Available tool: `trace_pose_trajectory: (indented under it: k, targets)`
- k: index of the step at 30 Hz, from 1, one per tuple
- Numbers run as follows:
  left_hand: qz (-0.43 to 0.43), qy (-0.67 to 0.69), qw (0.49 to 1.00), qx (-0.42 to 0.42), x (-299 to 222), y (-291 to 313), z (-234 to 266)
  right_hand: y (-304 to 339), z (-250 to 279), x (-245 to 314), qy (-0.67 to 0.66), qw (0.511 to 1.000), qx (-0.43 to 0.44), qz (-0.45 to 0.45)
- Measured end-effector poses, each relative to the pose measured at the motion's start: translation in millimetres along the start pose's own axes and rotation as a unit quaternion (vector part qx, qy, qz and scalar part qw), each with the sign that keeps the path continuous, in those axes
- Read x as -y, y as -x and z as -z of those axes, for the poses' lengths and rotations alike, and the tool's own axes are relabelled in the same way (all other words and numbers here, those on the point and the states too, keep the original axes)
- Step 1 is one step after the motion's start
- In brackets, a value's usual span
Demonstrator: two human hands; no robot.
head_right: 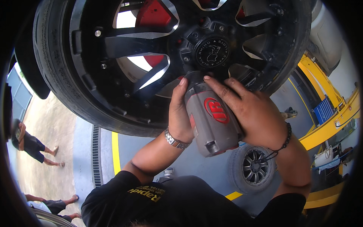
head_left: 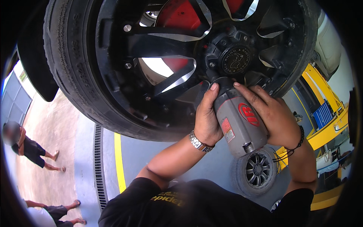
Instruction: The person uses an impact wrench to tighten lug nuts on a car wheel while the vehicle is raised on a lift. The person connects the air hose, positions the tool on each nut, and tightens them in sequence.
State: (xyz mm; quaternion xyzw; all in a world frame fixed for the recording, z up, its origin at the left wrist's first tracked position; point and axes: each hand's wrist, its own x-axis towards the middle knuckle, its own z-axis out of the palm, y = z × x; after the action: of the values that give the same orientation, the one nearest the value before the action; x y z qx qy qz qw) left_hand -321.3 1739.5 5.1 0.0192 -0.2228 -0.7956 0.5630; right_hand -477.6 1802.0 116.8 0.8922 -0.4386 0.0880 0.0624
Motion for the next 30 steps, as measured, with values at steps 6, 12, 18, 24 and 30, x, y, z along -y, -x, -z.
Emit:
trace_pose_trajectory:
  k: [6,12,18,24,30]
  targets:
    - [0.085,0.049,0.994,0.048,-13.1,3.0,-7.1,6.1,-84.4,-0.9,-0.291,0.936,-0.197,0.025]
    - [0.046,0.034,0.997,0.049,-4.1,-2.2,-16.9,6.8,-119.8,2.4,-0.323,0.904,-0.273,0.054]
    - [0.027,0.041,0.998,0.047,0.1,-0.6,-16.3,9.1,-113.6,-0.6,-0.232,0.933,-0.274,0.027]
    - [-0.051,-0.05,0.997,0.035,-0.8,-15.7,-0.2,9.2,-114.5,-3.2,-0.26,0.919,-0.295,0.027]
    - [-0.001,-0.075,0.996,0.054,-2.7,-4.3,-3.5,20.1,-134.2,5.7,-0.288,0.899,-0.33,-0.015]
